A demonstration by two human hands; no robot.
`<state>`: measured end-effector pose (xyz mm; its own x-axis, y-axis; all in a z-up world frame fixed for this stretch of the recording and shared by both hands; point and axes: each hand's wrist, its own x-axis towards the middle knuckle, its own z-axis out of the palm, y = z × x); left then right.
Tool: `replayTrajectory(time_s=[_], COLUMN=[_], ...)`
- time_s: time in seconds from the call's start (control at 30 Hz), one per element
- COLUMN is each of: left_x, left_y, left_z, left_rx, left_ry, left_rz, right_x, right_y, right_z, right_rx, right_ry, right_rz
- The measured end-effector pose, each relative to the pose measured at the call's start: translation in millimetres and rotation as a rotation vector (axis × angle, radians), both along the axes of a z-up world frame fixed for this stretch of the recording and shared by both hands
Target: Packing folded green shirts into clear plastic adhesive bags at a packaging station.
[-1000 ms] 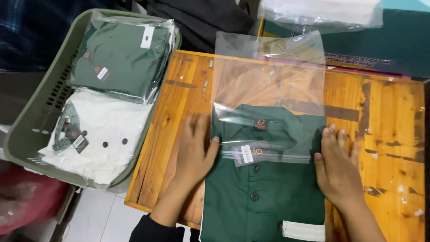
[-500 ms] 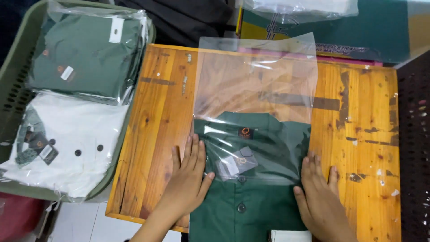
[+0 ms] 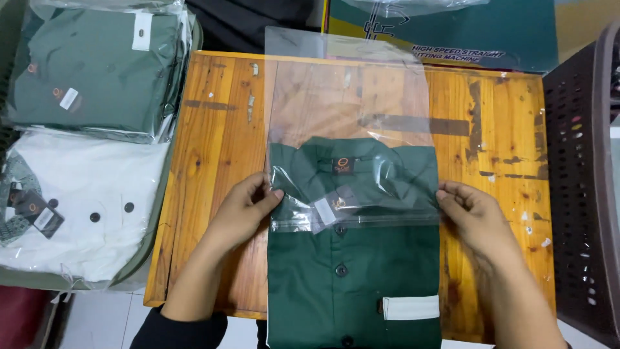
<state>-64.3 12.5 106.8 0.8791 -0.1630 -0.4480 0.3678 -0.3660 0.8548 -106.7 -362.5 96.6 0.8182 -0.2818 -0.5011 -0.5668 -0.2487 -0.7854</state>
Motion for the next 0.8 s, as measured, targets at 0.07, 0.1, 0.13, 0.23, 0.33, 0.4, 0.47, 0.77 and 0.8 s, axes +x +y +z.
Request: replayTrajectory(time_s=[0.07, 0.1, 0.13, 0.23, 0.33, 0.4, 0.47, 0.77, 0.8], left_x=[-3.6, -5.6, -7.5, -0.4, 0.5, -7.8, -17.9, -93.8, -97.7], left_y=[-1.8, -1.6, -1.5, -6.2, -2.5, -1.6, -1.0, 10.1, 9.5], left_z=[-1.9, -9.4, -16.7, -55.1, -39.6, -29.4, -17.9, -27.3, -30.3], left_rx=[-0.178, -0.328, -0.479, -0.608, -0.577, -0.510, -0.444, -0.323, -0.434], left_ry=[-0.027, -0.052, -0.075, 0.177, 0.211, 0.242, 0.267, 0.326, 0.381], left_rz=[-0.004, 0.017, 0.038, 0.303, 0.251, 0.196, 0.147, 0.015, 0.089], right_x=[-5.1, -9.5, -13.8, -15.0, -15.8, -23.6, -33.0, -85.4, -101.7], right_y=[-8.6, -13.9, -19.2, -24.7, -17.7, -14.1, -13.7, 19.1, 3.9], right_z=[-10.9, -15.8, -20.5, -38.4, -33.2, -25.3, -21.8, 40.8, 18.7], right_rx=[0.358, 0.449, 0.540, 0.529, 0.500, 0.477, 0.457, 0.037, 0.074], right_ry=[-0.101, -0.187, -0.273, -0.265, -0.151, -0.169, -0.190, 0.463, 0.363], right_rz=[-0.134, -0.143, -0.150, -0.108, -0.103, -0.098, -0.084, -0.203, -0.212])
